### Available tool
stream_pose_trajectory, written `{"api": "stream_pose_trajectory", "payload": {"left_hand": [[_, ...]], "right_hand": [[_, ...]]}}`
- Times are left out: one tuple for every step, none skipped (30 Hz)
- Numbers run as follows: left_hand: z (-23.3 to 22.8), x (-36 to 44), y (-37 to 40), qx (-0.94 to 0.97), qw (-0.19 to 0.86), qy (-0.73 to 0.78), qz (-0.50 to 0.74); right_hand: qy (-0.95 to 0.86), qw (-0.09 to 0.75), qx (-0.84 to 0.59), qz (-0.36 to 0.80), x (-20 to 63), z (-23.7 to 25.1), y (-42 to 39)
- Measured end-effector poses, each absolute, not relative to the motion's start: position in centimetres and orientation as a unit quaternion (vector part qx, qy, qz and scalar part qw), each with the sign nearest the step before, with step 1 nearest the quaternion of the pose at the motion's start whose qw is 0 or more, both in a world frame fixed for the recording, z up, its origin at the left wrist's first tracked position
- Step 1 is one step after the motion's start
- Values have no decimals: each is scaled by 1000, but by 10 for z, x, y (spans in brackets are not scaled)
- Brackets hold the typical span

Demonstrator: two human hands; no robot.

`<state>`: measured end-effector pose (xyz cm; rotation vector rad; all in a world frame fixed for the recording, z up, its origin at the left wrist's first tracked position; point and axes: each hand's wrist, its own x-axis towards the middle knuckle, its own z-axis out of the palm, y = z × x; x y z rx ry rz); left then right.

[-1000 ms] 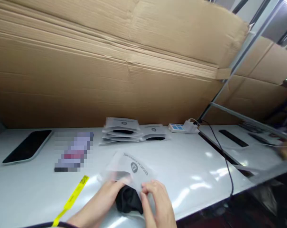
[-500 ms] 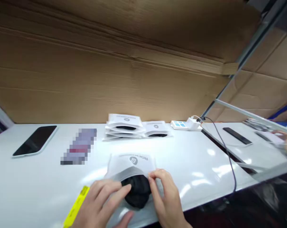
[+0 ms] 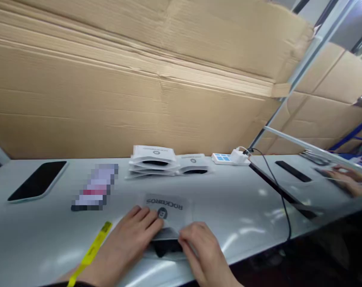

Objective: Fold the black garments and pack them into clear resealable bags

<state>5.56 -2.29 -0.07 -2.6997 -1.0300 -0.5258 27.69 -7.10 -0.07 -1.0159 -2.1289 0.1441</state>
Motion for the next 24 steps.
{"api": "stream_pose_trajectory", "payload": {"left_hand": [[-2,55,-22,-912,113,-345,-190],[-3,54,-21,-909,123,-343,-201],[-3,53,-20,-907,129,-343,-206],[-2,52,-20,-903,130,-351,-209],[0,51,-22,-900,120,-362,-209],[2,50,-23,-898,99,-375,-206],[5,50,-26,-898,66,-387,-199],[7,50,-28,-898,27,-395,-193],[9,50,-30,-896,-10,-401,-191],[11,51,-32,-897,-38,-398,-188],[11,53,-34,-899,-53,-396,-182],[10,56,-34,-898,-55,-398,-178],[8,59,-34,-899,-49,-401,-171],[6,62,-32,-900,-40,-403,-164],[3,65,-30,-900,-32,-406,-155],[-1,69,-29,-900,-26,-410,-145],[-5,71,-27,-900,-21,-413,-135],[-9,74,-25,-902,-16,-412,-125],[-13,76,-24,-905,-10,-409,-116],[-17,77,-23,-908,-1,-404,-110],[-21,77,-23,-912,9,-396,-109],[-24,76,-23,-917,22,-383,-113],[-27,74,-23,-921,38,-367,-121],[-29,71,-23,-925,56,-353,-132]], "right_hand": [[-834,378,-399,58,278,-1,-71],[-833,377,-402,58,279,-1,-71],[-831,376,-406,56,281,-1,-71],[-830,376,-409,52,282,-1,-70],[-827,378,-413,48,283,-1,-70],[-823,382,-417,45,284,-2,-70],[-818,388,-424,42,285,-2,-70],[-811,393,-431,42,284,-3,-70],[-803,399,-440,43,284,-4,-71],[-796,404,-449,43,282,-5,-71],[-790,405,-458,44,280,-6,-72],[-787,402,-465,46,277,-7,-72],[-785,398,-472,50,274,-9,-72],[-784,392,-478,52,270,-11,-72],[-783,385,-485,54,267,-13,-72],[-782,377,-493,54,264,-16,-71],[-781,369,-501,54,262,-19,-69],[-779,363,-509,51,261,-22,-67],[-775,357,-519,47,260,-25,-65],[-773,350,-527,45,260,-27,-63],[-771,344,-533,46,261,-29,-60],[-772,339,-536,48,262,-30,-58],[-773,336,-536,49,264,-30,-57],[-776,334,-533,51,266,-29,-55]]}}
